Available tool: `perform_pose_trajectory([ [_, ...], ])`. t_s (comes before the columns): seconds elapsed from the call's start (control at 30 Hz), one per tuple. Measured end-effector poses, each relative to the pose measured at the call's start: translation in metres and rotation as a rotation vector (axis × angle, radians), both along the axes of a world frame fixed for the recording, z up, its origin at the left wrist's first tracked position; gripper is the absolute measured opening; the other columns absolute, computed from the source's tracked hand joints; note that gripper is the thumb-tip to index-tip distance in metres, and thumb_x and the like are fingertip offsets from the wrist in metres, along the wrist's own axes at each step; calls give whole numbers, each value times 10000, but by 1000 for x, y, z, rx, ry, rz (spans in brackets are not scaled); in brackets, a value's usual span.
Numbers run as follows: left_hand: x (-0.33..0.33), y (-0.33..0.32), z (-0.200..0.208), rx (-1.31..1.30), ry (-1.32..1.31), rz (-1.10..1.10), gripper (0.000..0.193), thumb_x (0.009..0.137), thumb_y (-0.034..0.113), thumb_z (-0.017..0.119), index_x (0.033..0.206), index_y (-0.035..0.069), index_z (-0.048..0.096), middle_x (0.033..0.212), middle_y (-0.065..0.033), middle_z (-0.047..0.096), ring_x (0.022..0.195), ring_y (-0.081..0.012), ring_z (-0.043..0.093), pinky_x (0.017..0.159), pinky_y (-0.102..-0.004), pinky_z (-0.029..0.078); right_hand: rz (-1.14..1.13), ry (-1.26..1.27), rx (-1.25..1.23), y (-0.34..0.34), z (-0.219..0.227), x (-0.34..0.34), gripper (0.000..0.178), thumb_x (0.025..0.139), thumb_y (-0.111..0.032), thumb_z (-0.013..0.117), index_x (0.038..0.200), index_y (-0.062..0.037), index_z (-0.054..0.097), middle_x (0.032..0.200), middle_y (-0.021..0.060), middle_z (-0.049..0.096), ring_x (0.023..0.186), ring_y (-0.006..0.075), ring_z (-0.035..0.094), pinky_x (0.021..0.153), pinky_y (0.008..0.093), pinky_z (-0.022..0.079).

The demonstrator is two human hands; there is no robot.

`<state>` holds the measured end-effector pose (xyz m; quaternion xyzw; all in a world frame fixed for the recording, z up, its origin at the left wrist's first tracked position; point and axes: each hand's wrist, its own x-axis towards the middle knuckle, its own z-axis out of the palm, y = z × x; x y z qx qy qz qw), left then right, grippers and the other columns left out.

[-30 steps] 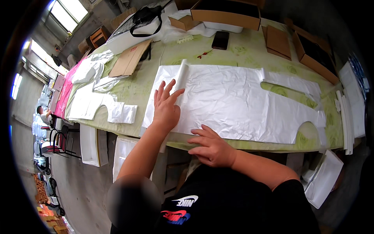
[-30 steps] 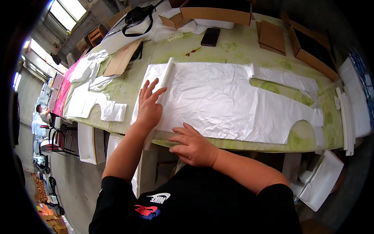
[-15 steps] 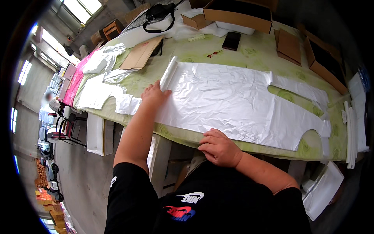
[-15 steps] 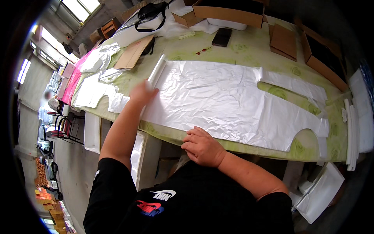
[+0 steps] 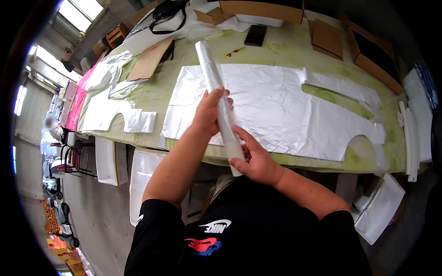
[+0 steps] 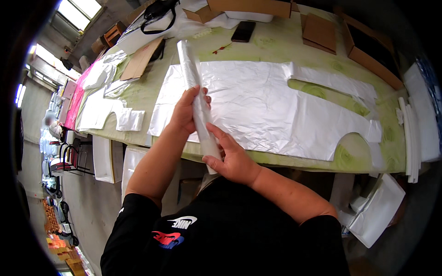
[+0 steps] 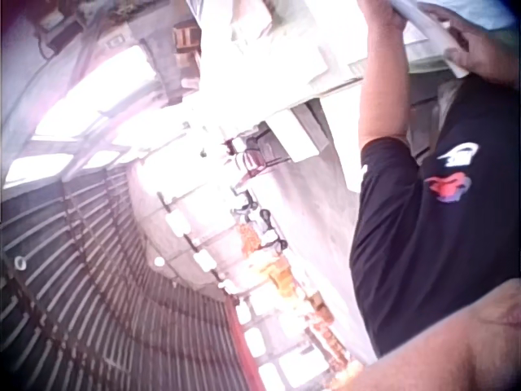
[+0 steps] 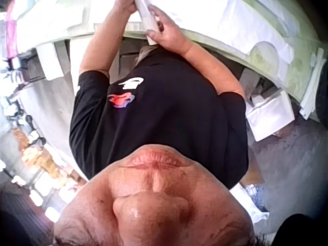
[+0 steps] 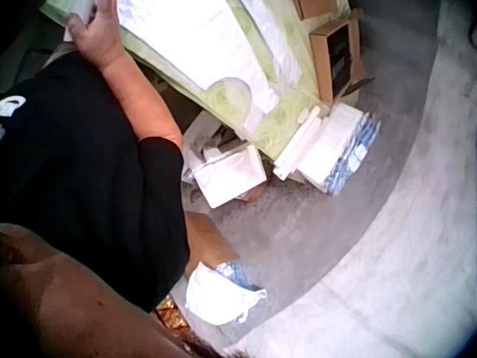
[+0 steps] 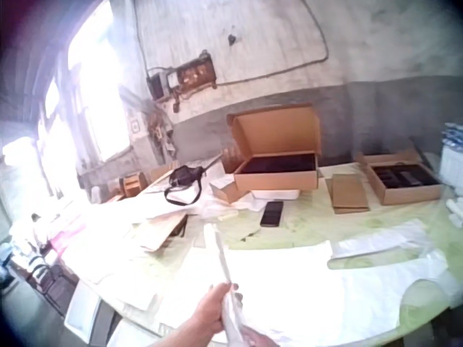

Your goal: The person repeatedly unrolls a clear plastic film, places it over a white flat object on the table, and folds the edges to wrap the item. The process is repeated multiple times with the same object.

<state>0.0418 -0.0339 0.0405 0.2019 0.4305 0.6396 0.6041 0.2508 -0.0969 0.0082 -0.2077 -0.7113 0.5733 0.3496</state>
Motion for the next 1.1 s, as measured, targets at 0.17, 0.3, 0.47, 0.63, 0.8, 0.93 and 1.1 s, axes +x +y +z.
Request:
perform_pose_trajectory([
  [0.17,54,3,-9,-4,313,58,678,976,160,656,1568,88,333,1214,-96,604,981,-229,635,825,-391,575,-116,-271,-106,-3,21,27,918,893,-191,722,1650,-120,207,1533,316,439,1370,454,507,1118,431,450],
  [0.3,62,26,-39,137,961,75,892,888,126,700,1655,118,245,1474,-254,476,1334,-395,509,1098,-470,464,-161,-580,186,-6,17,47,903,886,-220,709,1643,-130,224,1291,303,554,1121,481,620,990,492,526],
  [0.47,75,36,-40,-26,988,48,821,863,73,702,1609,112,363,1525,-201,453,1305,-328,505,1058,-409,471,-158,-742,127,-9,41,61,902,884,-214,710,1646,-147,233,1210,279,569,1042,462,636,958,507,532],
  [0.63,85,37,-31,22,488,98,816,874,-18,672,1608,186,380,1428,-138,536,934,-200,649,777,-362,587,-231,-345,51,-13,19,73,905,861,-169,731,1641,-175,272,1208,265,580,1037,437,634,970,475,518],
  [0.8,81,53,-33,20,704,88,809,852,-14,668,1601,143,405,1524,-208,462,1074,-240,634,867,-377,575,-204,-578,92,-19,25,81,859,868,-187,713,1631,-202,318,1123,252,613,955,436,631,927,474,528],
  [0.93,87,70,-41,-81,1168,54,724,878,109,699,1565,123,471,1597,-279,384,1371,-357,503,1082,-437,477,-234,-631,72,-19,26,86,842,869,-213,684,1630,-219,322,1102,269,628,973,455,644,913,495,534],
  [1.1,74,103,-32,-95,1486,-90,600,979,469,624,1455,105,616,1659,-219,350,1501,-388,371,1226,-413,317,-216,-761,8,-18,41,101,853,865,-219,668,1637,-213,304,1146,288,652,1055,467,651,956,498,524],
])
